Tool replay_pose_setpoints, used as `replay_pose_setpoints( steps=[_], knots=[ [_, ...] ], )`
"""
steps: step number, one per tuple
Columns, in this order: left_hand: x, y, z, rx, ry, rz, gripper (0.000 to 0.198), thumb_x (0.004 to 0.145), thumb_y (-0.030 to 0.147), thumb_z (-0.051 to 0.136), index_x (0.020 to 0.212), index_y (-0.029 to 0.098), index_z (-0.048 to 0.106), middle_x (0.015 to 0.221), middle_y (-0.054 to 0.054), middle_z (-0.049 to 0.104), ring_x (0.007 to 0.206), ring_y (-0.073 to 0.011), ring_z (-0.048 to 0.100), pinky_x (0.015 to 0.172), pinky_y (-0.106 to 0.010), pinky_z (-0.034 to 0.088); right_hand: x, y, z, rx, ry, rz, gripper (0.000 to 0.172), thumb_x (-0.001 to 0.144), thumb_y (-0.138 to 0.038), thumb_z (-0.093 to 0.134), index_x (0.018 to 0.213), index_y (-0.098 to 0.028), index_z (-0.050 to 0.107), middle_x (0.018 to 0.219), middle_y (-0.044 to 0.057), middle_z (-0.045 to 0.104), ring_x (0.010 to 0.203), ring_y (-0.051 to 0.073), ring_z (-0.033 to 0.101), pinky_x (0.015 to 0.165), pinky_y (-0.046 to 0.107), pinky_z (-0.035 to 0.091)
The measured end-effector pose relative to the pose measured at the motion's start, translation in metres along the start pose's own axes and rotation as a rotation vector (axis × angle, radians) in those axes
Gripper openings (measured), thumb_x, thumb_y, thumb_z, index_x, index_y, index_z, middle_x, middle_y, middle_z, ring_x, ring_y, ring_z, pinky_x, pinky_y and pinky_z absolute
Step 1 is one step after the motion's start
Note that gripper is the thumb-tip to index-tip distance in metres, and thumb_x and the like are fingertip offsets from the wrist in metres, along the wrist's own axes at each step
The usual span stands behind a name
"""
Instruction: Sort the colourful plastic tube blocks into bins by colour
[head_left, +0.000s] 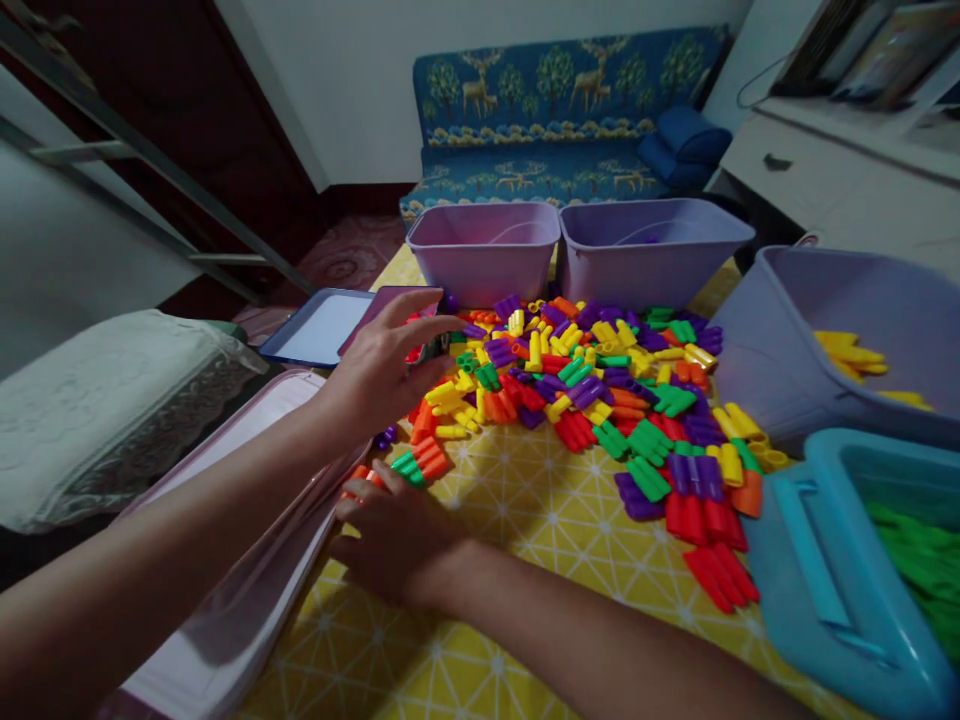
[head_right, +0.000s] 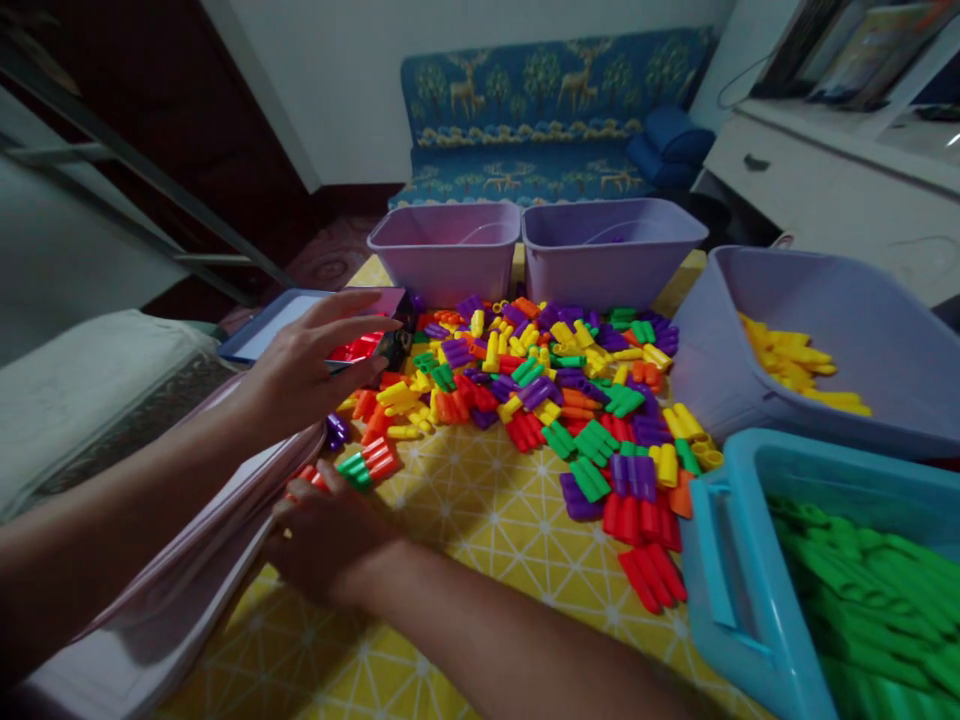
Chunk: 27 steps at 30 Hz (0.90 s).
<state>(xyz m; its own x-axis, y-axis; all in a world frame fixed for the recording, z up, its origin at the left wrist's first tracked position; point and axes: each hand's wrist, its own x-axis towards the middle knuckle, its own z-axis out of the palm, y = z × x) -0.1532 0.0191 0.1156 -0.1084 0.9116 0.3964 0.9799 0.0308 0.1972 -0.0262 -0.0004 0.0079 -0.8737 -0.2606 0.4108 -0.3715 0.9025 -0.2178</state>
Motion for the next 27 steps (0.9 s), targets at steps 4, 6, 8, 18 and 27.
replay_pose_setpoints(
  steps=[4, 6, 8, 18, 27],
  knots=[
    [-0.01, 0.002, -0.002, -0.025, -0.032, -0.033, 0.035, 0.088, 0.036, 0.047, 0.118, 0.025, 0.061, 0.135, -0.006, 0.047, 0.123, -0.025, 0.048, 0.103, -0.044, 0.042, 0.005, 0.022, 0.002, -0.102, 0.018, 0.184, 0.018, 0.091, -0.024, 0.048, 0.099, -0.02, 0.063, 0.107, 0.007, 0.061, 0.112, 0.023, 0.048, 0.108, 0.053, 0.025],
    [-0.016, 0.001, 0.002, -0.048, -0.048, -0.039, 0.034, 0.088, 0.035, 0.048, 0.116, 0.024, 0.063, 0.134, -0.007, 0.049, 0.122, -0.025, 0.049, 0.102, -0.043, 0.043, -0.005, 0.046, -0.006, -0.173, 0.012, 0.284, 0.017, 0.09, -0.02, 0.048, 0.099, -0.02, 0.063, 0.108, 0.008, 0.061, 0.116, 0.023, 0.046, 0.11, 0.054, 0.02],
    [-0.021, 0.001, 0.009, -0.092, -0.06, -0.036, 0.031, 0.088, 0.033, 0.049, 0.114, 0.022, 0.064, 0.132, -0.008, 0.051, 0.121, -0.0243, 0.05, 0.101, -0.042, 0.044, -0.02, 0.072, -0.018, -0.22, 0.011, 0.403, 0.017, 0.089, -0.018, 0.05, 0.099, -0.021, 0.064, 0.114, 0.007, 0.06, 0.124, 0.024, 0.04, 0.112, 0.057, 0.013],
    [-0.009, 0.046, 0.086, -0.325, -0.057, 0.003, 0.038, 0.09, 0.017, 0.043, 0.127, 0.022, 0.052, 0.134, -0.012, 0.048, 0.12, -0.0226, 0.051, 0.1, -0.042, 0.045, -0.113, 0.046, -0.079, -0.359, 0.27, 0.974, 0.038, 0.087, -0.018, 0.048, 0.123, -0.024, 0.056, 0.151, 0.007, 0.029, 0.14, 0.032, 0.017, 0.112, 0.062, 0.015],
    [0.062, 0.079, 0.155, -0.124, -0.054, 0.033, 0.056, 0.081, 0.044, 0.059, 0.132, 0.025, 0.049, 0.137, -0.01, 0.047, 0.135, -0.0332, 0.03, 0.113, -0.059, 0.012, -0.217, -0.048, -0.074, -0.387, 0.281, 1.262, 0.062, 0.088, -0.029, 0.047, 0.146, -0.025, 0.025, 0.157, 0.009, 0.006, 0.142, 0.036, 0.012, 0.107, 0.061, 0.031]
  ],
)
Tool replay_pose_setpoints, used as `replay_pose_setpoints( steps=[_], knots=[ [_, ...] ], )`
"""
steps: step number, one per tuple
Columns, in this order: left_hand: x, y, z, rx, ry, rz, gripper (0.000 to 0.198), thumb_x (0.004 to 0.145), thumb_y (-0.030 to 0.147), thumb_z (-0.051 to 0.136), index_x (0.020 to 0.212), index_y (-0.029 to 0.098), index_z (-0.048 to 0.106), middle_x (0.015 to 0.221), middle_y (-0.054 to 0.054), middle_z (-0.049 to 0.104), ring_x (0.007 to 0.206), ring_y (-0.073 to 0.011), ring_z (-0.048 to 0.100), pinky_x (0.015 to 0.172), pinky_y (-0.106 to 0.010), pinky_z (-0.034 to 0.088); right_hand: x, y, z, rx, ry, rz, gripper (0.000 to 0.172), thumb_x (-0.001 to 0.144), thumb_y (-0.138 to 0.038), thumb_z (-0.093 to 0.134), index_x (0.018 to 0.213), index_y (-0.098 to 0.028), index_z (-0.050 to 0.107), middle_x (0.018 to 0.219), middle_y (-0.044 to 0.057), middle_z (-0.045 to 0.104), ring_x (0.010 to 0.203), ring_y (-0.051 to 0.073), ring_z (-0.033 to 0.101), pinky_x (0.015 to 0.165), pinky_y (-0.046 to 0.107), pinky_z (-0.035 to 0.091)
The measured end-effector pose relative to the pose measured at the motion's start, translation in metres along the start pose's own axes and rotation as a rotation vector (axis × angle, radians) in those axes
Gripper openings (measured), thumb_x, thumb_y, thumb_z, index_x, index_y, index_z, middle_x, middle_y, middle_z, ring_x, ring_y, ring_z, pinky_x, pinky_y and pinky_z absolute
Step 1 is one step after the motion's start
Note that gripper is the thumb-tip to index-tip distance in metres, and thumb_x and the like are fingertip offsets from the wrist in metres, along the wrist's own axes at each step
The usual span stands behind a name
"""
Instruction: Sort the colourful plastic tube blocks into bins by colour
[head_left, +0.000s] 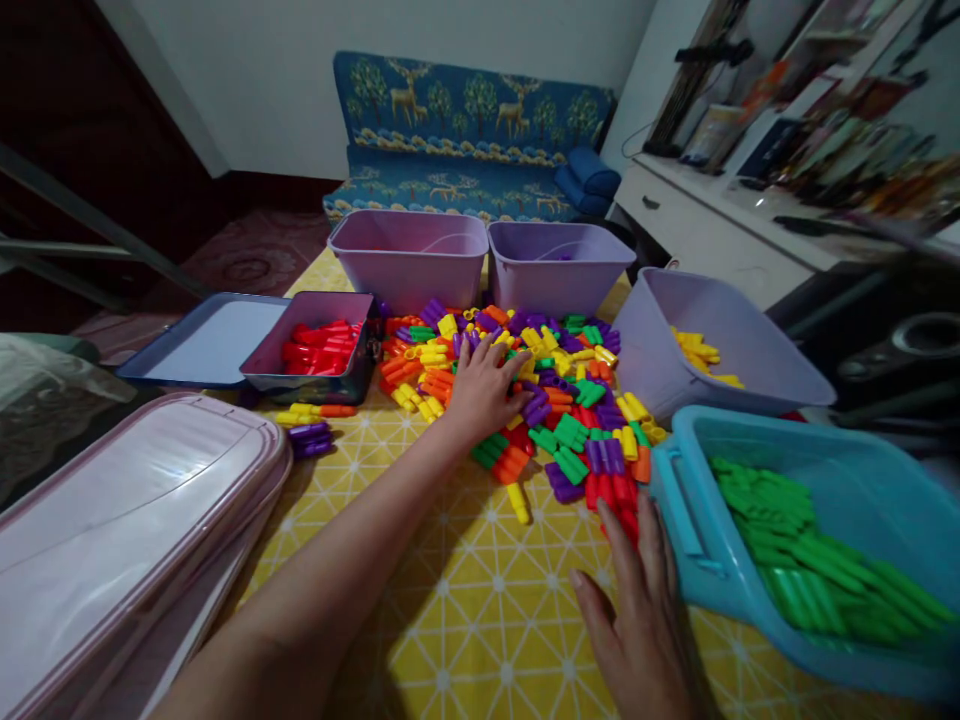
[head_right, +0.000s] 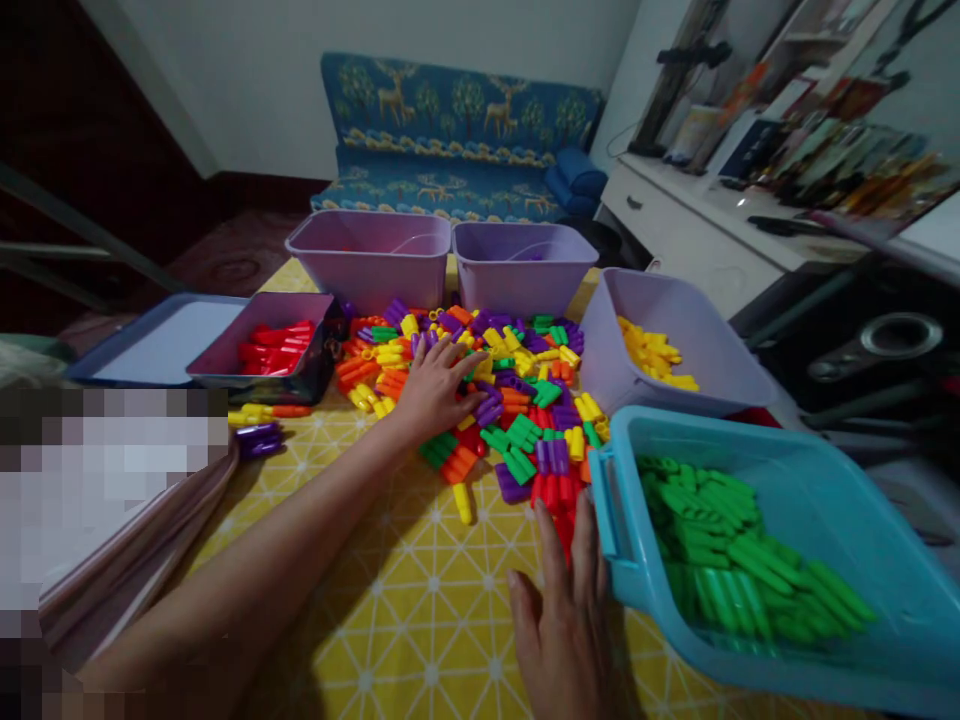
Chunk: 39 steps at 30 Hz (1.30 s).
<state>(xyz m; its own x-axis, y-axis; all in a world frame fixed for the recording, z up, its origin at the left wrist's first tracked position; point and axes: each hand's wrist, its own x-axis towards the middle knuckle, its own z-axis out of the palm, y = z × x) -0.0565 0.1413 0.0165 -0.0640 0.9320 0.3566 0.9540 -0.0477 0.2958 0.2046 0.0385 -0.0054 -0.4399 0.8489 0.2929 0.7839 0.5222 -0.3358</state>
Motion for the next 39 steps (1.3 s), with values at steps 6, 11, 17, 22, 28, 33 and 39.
replay_pose_setpoints(
  steps=[6, 11, 17, 22, 28, 33, 39],
  knots=[
    [-0.01, -0.008, 0.005, 0.002, 0.057, 0.035, 0.055, 0.084, 0.051, 0.052, 0.132, 0.026, 0.05, 0.131, -0.007, 0.053, 0.13, -0.0286, 0.038, 0.115, -0.053, 0.013, 0.02, -0.003, 0.013, 0.149, 0.074, 0.118, 0.071, 0.085, -0.031, 0.052, 0.147, -0.021, 0.018, 0.157, 0.011, 0.003, 0.143, 0.033, 0.008, 0.11, 0.06, 0.025],
    [-0.012, -0.01, 0.002, -0.07, 0.137, -0.018, 0.048, 0.09, 0.049, 0.042, 0.129, 0.024, 0.053, 0.128, -0.007, 0.056, 0.124, -0.0236, 0.046, 0.115, -0.047, 0.018, 0.084, -0.024, 0.047, 0.351, 0.243, 0.16, 0.073, 0.082, -0.029, 0.055, 0.145, -0.02, 0.02, 0.156, 0.015, 0.006, 0.143, 0.031, 0.013, 0.11, 0.057, 0.027],
    [-0.006, -0.017, -0.006, -0.265, 0.279, -0.128, 0.04, 0.093, 0.041, 0.041, 0.121, 0.019, 0.06, 0.124, -0.009, 0.059, 0.118, -0.0218, 0.052, 0.11, -0.043, 0.031, 0.165, -0.06, 0.083, 0.649, 0.214, 0.118, 0.065, 0.082, -0.027, 0.05, 0.142, -0.019, 0.026, 0.153, 0.014, 0.021, 0.142, 0.024, 0.018, 0.113, 0.048, 0.026],
    [-0.005, -0.034, -0.008, -0.334, 0.4, -0.198, 0.035, 0.088, 0.036, 0.051, 0.114, 0.018, 0.064, 0.121, -0.009, 0.06, 0.116, -0.0224, 0.053, 0.102, -0.038, 0.041, 0.173, -0.059, 0.061, 0.571, 0.069, -0.126, 0.063, 0.069, -0.01, 0.051, 0.13, -0.024, 0.046, 0.149, 0.007, 0.033, 0.138, 0.022, 0.03, 0.111, 0.044, 0.029],
    [-0.004, -0.035, -0.003, -0.281, 0.388, -0.197, 0.03, 0.084, 0.033, 0.056, 0.108, 0.02, 0.068, 0.12, -0.008, 0.06, 0.113, -0.0236, 0.054, 0.101, -0.04, 0.042, 0.153, -0.003, 0.057, 0.223, 0.578, 0.22, 0.048, 0.073, -0.023, 0.056, 0.121, -0.017, 0.05, 0.147, 0.017, 0.031, 0.137, 0.034, 0.024, 0.107, 0.06, 0.021],
    [-0.005, -0.036, -0.001, -0.282, 0.39, -0.185, 0.029, 0.084, 0.033, 0.056, 0.107, 0.02, 0.068, 0.12, -0.008, 0.06, 0.112, -0.0236, 0.055, 0.099, -0.04, 0.043, 0.154, 0.007, 0.074, 0.238, 0.576, 0.249, 0.036, 0.074, -0.027, 0.06, 0.108, -0.017, 0.059, 0.126, 0.015, 0.054, 0.129, 0.032, 0.034, 0.106, 0.058, 0.025],
    [-0.004, -0.036, -0.003, -0.302, 0.4, -0.178, 0.029, 0.085, 0.034, 0.055, 0.107, 0.019, 0.068, 0.117, -0.009, 0.061, 0.111, -0.0222, 0.055, 0.098, -0.038, 0.044, 0.151, -0.012, 0.062, 0.611, 0.489, 0.067, 0.024, 0.085, -0.025, 0.048, 0.105, -0.019, 0.061, 0.113, 0.01, 0.063, 0.108, 0.021, 0.056, 0.096, 0.043, 0.043]
  ],
)
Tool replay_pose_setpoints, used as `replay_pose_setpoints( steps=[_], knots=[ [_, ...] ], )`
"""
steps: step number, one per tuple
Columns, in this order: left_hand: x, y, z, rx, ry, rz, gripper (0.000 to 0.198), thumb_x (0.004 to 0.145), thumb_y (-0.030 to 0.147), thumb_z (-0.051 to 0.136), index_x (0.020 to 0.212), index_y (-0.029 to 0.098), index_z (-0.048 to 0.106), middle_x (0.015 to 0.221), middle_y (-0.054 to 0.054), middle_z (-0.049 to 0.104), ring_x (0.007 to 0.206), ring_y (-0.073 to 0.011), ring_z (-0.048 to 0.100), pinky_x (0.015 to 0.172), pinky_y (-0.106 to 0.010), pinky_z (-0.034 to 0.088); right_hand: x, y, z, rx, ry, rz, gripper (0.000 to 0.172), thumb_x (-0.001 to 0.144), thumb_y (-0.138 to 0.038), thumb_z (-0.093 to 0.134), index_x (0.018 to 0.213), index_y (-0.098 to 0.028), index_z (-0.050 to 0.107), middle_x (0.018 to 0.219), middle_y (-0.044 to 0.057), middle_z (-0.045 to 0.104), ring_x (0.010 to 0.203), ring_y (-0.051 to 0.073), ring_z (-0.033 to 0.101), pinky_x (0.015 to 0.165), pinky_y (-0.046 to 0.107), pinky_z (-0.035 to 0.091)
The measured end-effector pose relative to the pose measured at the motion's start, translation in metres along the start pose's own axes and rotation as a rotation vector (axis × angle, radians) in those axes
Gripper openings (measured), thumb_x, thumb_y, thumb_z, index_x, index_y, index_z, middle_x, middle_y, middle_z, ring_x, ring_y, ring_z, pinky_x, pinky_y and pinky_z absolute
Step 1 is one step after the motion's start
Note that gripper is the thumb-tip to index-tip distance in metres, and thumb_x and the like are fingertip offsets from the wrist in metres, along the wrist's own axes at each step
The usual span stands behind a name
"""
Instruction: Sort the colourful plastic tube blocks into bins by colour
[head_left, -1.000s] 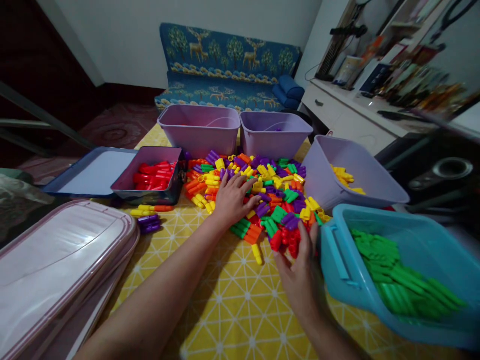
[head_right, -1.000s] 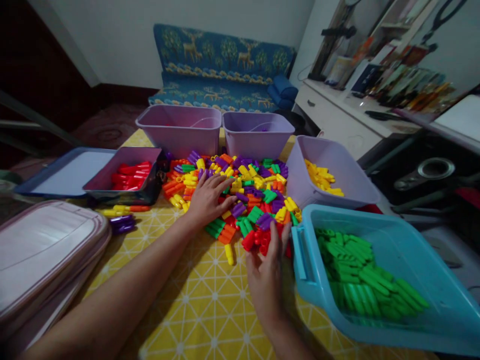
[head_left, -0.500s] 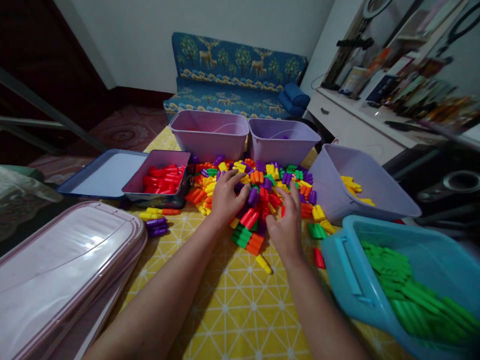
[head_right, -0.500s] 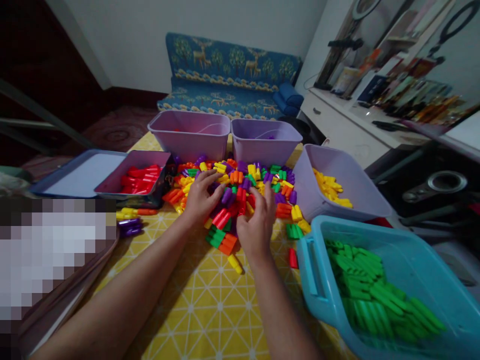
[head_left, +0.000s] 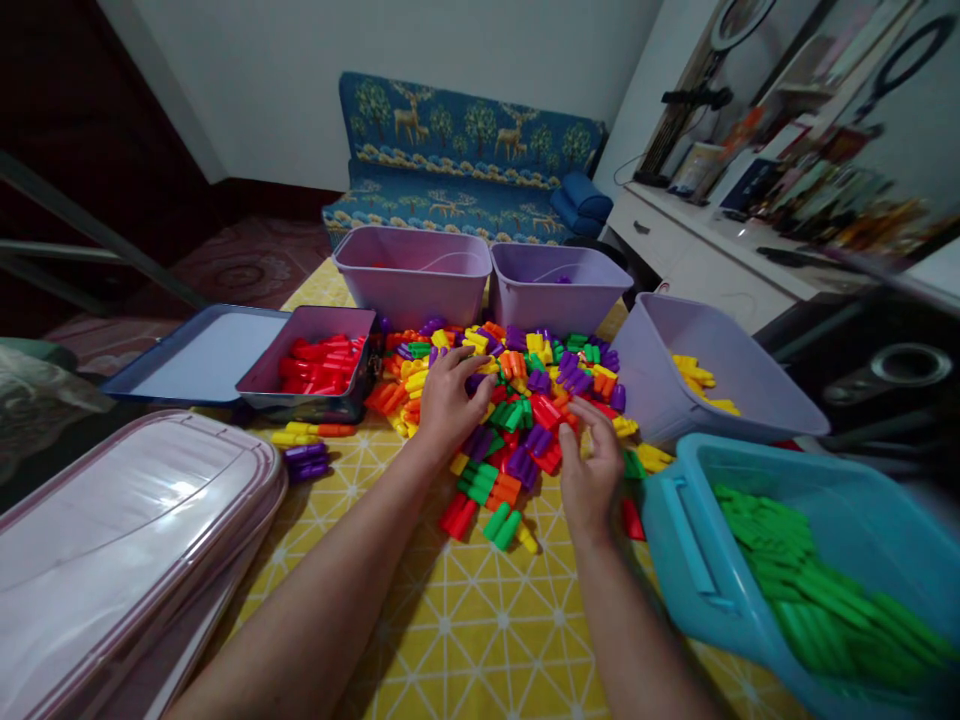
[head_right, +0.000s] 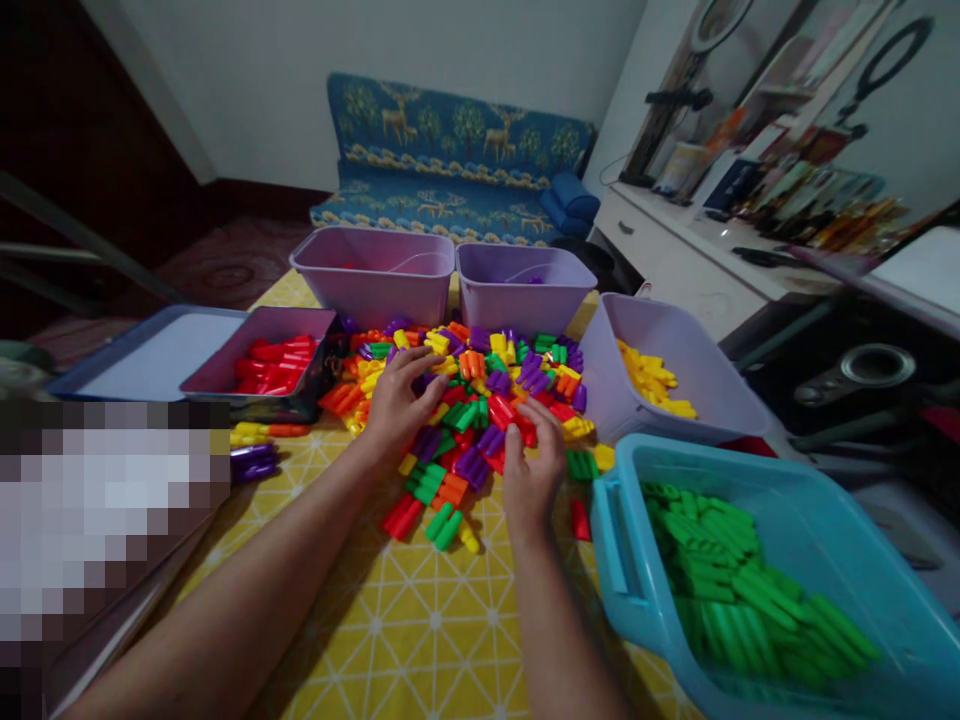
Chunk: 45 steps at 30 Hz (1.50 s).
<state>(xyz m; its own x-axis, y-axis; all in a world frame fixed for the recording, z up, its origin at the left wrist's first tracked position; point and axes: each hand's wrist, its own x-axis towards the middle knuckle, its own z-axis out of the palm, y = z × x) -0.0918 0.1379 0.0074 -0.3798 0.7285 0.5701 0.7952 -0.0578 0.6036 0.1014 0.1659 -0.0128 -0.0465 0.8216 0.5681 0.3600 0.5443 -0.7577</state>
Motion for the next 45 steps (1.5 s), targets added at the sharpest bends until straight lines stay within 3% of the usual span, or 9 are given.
replay_pose_setpoints(
  steps=[4, 7, 10, 14, 20, 29, 34, 41, 45],
  knots=[
    [0.007, 0.002, -0.015, 0.05, 0.057, 0.014, 0.028, 0.089, 0.035, 0.05, 0.107, 0.021, 0.066, 0.119, -0.008, 0.059, 0.113, -0.0212, 0.054, 0.097, -0.037, 0.044, 0.008, 0.011, 0.003, -0.183, 0.108, -0.059, 0.026, 0.084, -0.028, 0.051, 0.105, -0.017, 0.062, 0.113, 0.013, 0.062, 0.111, 0.024, 0.054, 0.1, 0.049, 0.039],
    [0.012, -0.002, -0.026, 0.211, 0.084, -0.008, 0.03, 0.088, 0.038, 0.051, 0.11, 0.024, 0.065, 0.122, -0.007, 0.057, 0.116, -0.0241, 0.05, 0.101, -0.041, 0.039, 0.015, 0.013, 0.021, -0.278, 0.009, -0.016, 0.039, 0.082, -0.037, 0.054, 0.115, -0.016, 0.058, 0.124, 0.017, 0.056, 0.12, 0.028, 0.047, 0.101, 0.051, 0.036],
    [0.013, -0.009, -0.029, 0.367, -0.03, -0.075, 0.043, 0.081, 0.05, 0.056, 0.115, 0.024, 0.063, 0.123, -0.01, 0.057, 0.113, -0.0283, 0.052, 0.097, -0.043, 0.041, 0.024, -0.003, 0.044, -0.306, -0.086, 0.025, 0.043, 0.081, -0.042, 0.055, 0.115, -0.017, 0.06, 0.13, 0.017, 0.051, 0.125, 0.03, 0.042, 0.102, 0.052, 0.034],
    [0.012, -0.016, -0.026, 0.429, -0.213, -0.092, 0.054, 0.077, 0.057, 0.058, 0.122, 0.026, 0.06, 0.112, -0.011, 0.062, 0.102, -0.028, 0.058, 0.087, -0.039, 0.046, 0.042, -0.029, 0.068, -0.165, -0.274, -0.029, 0.038, 0.08, -0.035, 0.056, 0.113, -0.018, 0.061, 0.113, 0.012, 0.063, 0.107, 0.026, 0.055, 0.094, 0.044, 0.043],
    [0.014, -0.019, -0.027, 0.353, -0.205, -0.077, 0.045, 0.08, 0.05, 0.059, 0.115, 0.021, 0.064, 0.101, -0.011, 0.066, 0.097, -0.0262, 0.061, 0.082, -0.035, 0.048, 0.069, -0.036, 0.091, -0.144, -0.372, -0.13, 0.04, 0.073, -0.018, 0.055, 0.113, -0.022, 0.063, 0.111, 0.009, 0.062, 0.102, 0.024, 0.057, 0.093, 0.043, 0.046],
    [0.01, -0.029, -0.017, 0.216, -0.039, -0.136, 0.067, 0.08, 0.027, 0.06, 0.142, 0.023, 0.035, 0.13, -0.012, 0.053, 0.115, -0.0278, 0.055, 0.093, -0.04, 0.048, 0.072, -0.023, 0.099, -0.155, -0.369, -0.141, 0.048, 0.077, -0.019, 0.053, 0.125, -0.022, 0.057, 0.127, 0.011, 0.056, 0.114, 0.026, 0.054, 0.098, 0.045, 0.044],
    [0.02, -0.031, -0.014, 0.242, -0.131, -0.123, 0.055, 0.08, 0.021, 0.057, 0.134, 0.023, 0.048, 0.132, -0.013, 0.051, 0.118, -0.0273, 0.053, 0.098, -0.042, 0.046, 0.071, -0.019, 0.101, -0.161, -0.442, -0.179, 0.051, 0.076, -0.015, 0.052, 0.124, -0.029, 0.058, 0.125, 0.006, 0.06, 0.11, 0.025, 0.057, 0.095, 0.044, 0.046],
    [0.055, -0.026, -0.006, 0.266, -0.299, 0.035, 0.05, 0.072, 0.01, 0.056, 0.12, 0.021, 0.062, 0.124, -0.012, 0.058, 0.115, -0.0267, 0.054, 0.099, -0.042, 0.044, 0.07, -0.018, 0.104, -0.003, -0.383, -0.077, 0.035, 0.079, -0.026, 0.053, 0.112, -0.026, 0.064, 0.11, 0.005, 0.067, 0.089, 0.021, 0.064, 0.083, 0.04, 0.05],
    [0.054, -0.032, 0.001, 0.194, -0.228, 0.048, 0.05, 0.07, 0.009, 0.057, 0.118, 0.021, 0.063, 0.12, -0.008, 0.062, 0.112, -0.0252, 0.054, 0.098, -0.04, 0.044, 0.069, -0.018, 0.104, 0.105, -0.333, -0.051, 0.026, 0.079, -0.027, 0.054, 0.101, -0.023, 0.067, 0.103, 0.005, 0.069, 0.087, 0.021, 0.064, 0.082, 0.037, 0.05]
  ],
)
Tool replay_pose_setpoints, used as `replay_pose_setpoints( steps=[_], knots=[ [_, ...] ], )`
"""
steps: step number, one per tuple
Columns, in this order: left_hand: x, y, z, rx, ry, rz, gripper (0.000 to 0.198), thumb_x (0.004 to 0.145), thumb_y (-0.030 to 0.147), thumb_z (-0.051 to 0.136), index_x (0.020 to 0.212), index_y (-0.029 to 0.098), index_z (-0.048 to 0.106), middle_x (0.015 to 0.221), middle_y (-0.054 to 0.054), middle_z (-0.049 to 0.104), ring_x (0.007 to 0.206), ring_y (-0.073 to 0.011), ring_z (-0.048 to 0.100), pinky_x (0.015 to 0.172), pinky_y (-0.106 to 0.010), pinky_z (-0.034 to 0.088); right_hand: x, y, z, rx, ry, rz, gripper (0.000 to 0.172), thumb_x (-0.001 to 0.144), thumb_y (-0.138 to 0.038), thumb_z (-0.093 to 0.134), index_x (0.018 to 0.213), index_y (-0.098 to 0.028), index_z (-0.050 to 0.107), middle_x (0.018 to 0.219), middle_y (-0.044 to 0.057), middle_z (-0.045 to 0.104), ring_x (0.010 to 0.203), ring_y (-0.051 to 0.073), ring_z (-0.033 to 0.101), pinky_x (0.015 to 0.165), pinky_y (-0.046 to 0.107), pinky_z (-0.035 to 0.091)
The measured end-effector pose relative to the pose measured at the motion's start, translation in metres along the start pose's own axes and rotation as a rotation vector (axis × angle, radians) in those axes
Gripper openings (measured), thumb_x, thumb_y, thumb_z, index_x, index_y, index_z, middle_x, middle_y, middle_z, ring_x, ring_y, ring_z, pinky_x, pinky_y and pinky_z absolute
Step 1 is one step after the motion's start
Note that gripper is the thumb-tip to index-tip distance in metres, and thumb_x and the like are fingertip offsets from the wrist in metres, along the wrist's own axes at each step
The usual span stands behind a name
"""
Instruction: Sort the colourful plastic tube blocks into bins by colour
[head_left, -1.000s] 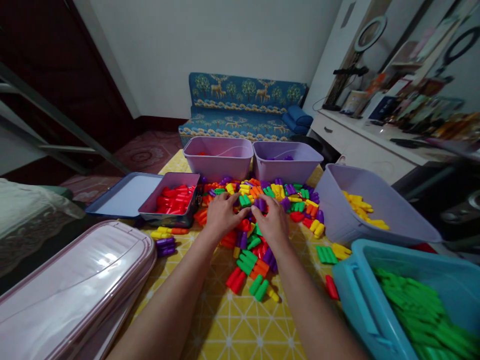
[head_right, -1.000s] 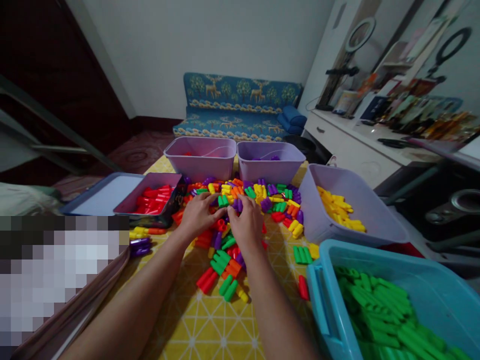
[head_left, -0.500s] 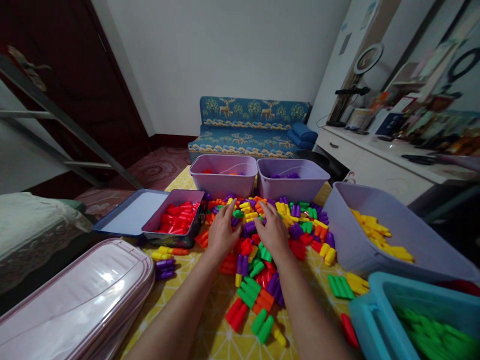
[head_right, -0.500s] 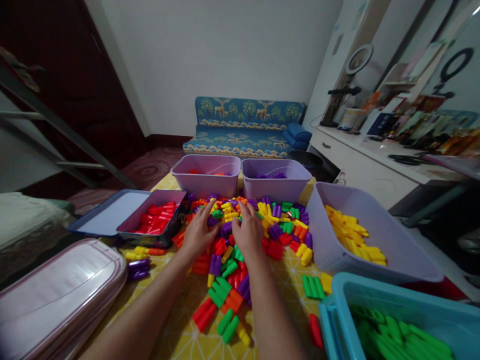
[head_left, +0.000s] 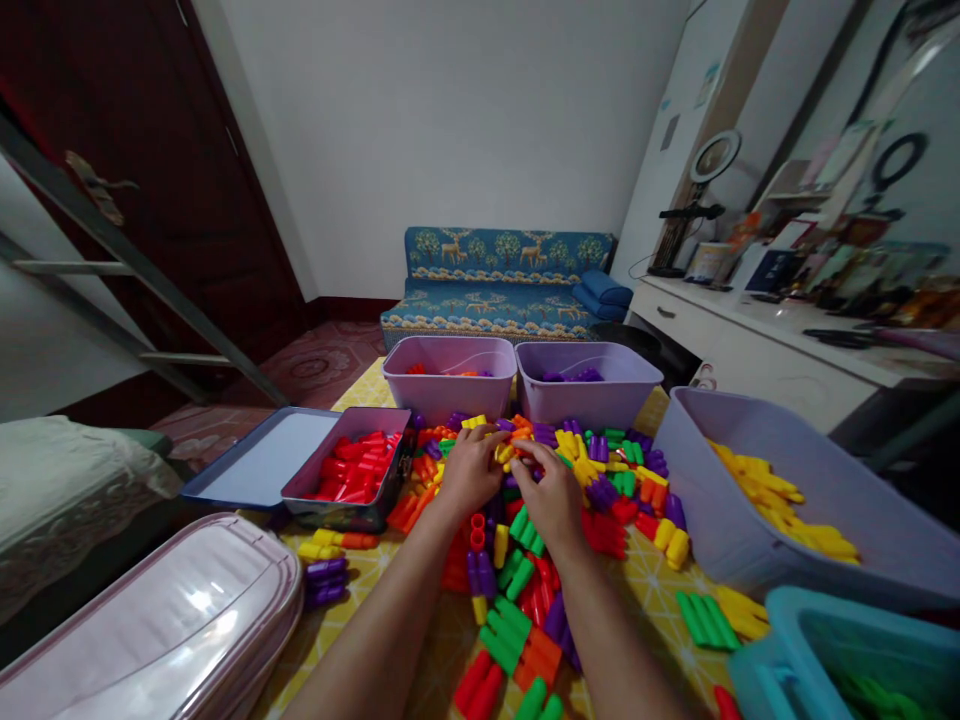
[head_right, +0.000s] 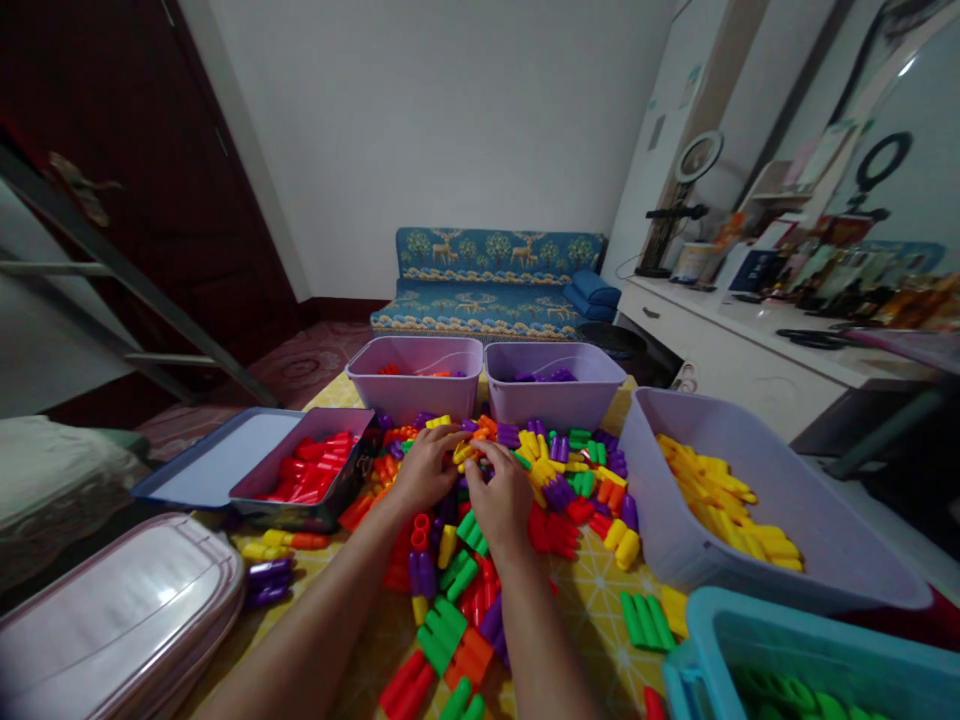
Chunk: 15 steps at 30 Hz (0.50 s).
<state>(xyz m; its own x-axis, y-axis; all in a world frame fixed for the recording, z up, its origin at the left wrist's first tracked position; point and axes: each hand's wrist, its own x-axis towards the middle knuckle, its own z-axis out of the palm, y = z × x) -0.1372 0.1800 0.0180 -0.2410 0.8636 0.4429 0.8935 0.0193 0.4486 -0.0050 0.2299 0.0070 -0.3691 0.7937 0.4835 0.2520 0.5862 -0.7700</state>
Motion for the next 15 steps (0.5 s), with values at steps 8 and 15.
replay_pose_setpoints(
  steps=[8, 15],
  knots=[
    [-0.0055, -0.0065, 0.0015, -0.153, 0.041, 0.003, 0.041, 0.07, 0.017, 0.065, 0.111, 0.017, 0.066, 0.112, -0.009, 0.067, 0.105, -0.0246, 0.059, 0.093, -0.036, 0.046, -0.0035, -0.0003, 0.0044, 0.226, 0.05, 0.069, 0.021, 0.08, -0.033, 0.056, 0.096, -0.02, 0.063, 0.094, 0.005, 0.069, 0.081, 0.019, 0.064, 0.075, 0.033, 0.051],
    [-0.0062, -0.0031, 0.0017, -0.334, 0.062, -0.042, 0.033, 0.084, 0.027, 0.055, 0.115, 0.02, 0.065, 0.112, -0.007, 0.069, 0.104, -0.0217, 0.062, 0.093, -0.035, 0.047, -0.0035, 0.0017, 0.0054, 0.3, 0.153, 0.12, 0.015, 0.079, -0.034, 0.056, 0.084, -0.02, 0.055, 0.078, 0.003, 0.064, 0.071, 0.018, 0.062, 0.067, 0.03, 0.05]
  ],
)
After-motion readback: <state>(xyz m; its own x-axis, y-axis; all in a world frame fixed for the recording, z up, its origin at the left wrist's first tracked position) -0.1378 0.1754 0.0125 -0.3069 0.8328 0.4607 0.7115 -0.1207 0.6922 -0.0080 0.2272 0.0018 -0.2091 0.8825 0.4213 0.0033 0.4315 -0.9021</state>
